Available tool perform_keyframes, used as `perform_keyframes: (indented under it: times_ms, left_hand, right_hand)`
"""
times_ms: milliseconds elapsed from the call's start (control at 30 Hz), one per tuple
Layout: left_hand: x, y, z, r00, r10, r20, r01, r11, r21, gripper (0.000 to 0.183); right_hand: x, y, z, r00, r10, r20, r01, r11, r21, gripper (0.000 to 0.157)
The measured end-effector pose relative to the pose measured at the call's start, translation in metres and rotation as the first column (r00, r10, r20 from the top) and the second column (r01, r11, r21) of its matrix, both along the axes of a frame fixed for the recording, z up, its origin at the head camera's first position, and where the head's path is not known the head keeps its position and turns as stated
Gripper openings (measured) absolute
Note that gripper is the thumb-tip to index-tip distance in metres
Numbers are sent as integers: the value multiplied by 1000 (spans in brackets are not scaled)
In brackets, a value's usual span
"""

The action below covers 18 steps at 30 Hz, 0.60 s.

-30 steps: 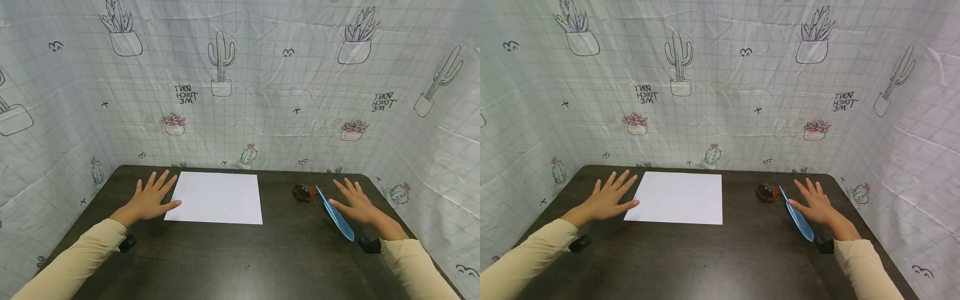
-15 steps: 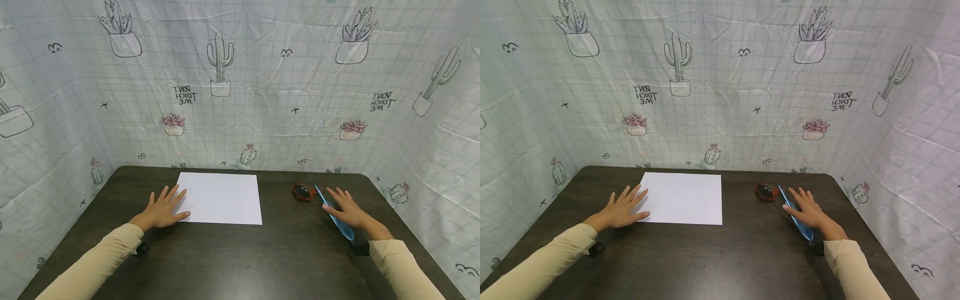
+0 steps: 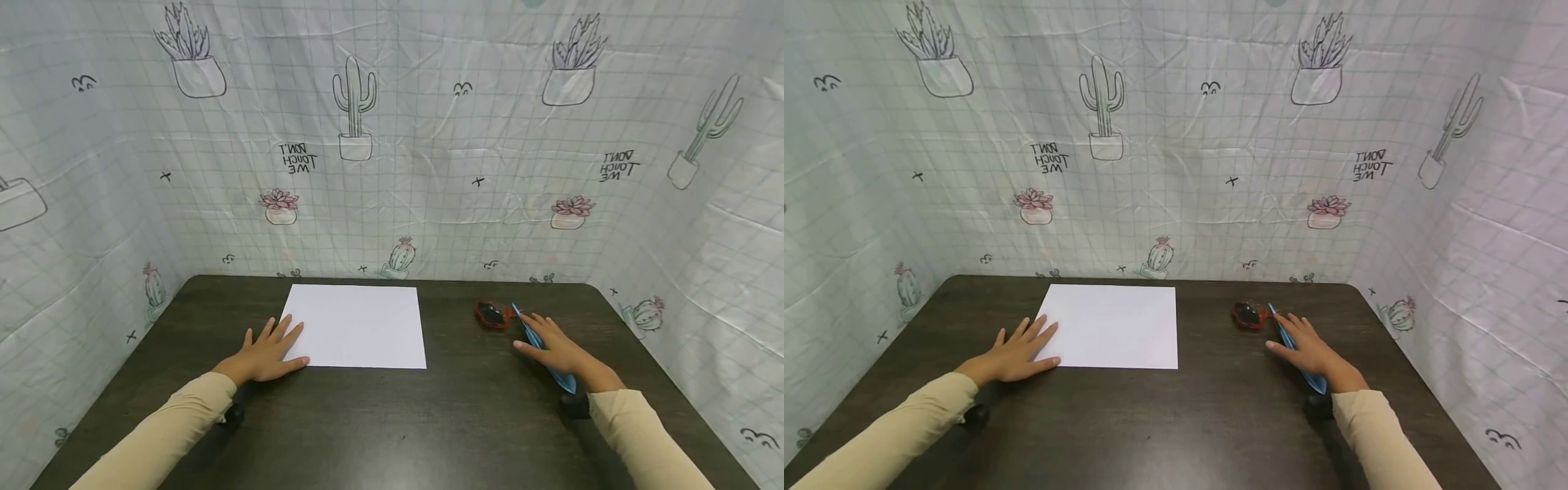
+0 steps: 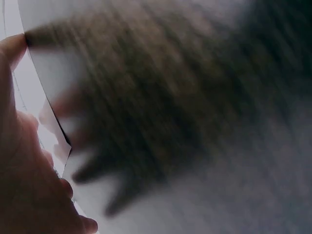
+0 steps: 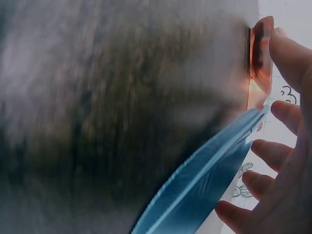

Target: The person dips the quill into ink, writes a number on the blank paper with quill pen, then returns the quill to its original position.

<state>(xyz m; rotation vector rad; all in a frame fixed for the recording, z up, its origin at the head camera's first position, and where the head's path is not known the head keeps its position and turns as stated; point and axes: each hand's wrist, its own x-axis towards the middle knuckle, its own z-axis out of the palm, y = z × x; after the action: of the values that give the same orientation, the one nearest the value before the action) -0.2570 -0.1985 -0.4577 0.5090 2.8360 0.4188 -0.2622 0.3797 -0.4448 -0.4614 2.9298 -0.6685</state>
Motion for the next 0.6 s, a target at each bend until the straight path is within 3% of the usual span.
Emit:
perform_keyframes:
  times_ms: [200, 367, 600]
  left_hand:
    - [0, 0, 1, 999, 4, 35, -5, 1000, 15, 84]
    - [0, 0, 2, 999, 4, 36, -4, 1000, 4, 83]
    - [-1, -1, 6, 999, -5, 37, 5, 1000, 6, 82]
  right_hand:
    - [-5, -2, -2, 996, 63, -63, -62, 998, 17, 71]
    - [-9, -4, 0, 994, 65, -87, -62, 997, 42, 67]
    - [-17, -3, 0, 986, 68, -153, -59, 996, 63, 50]
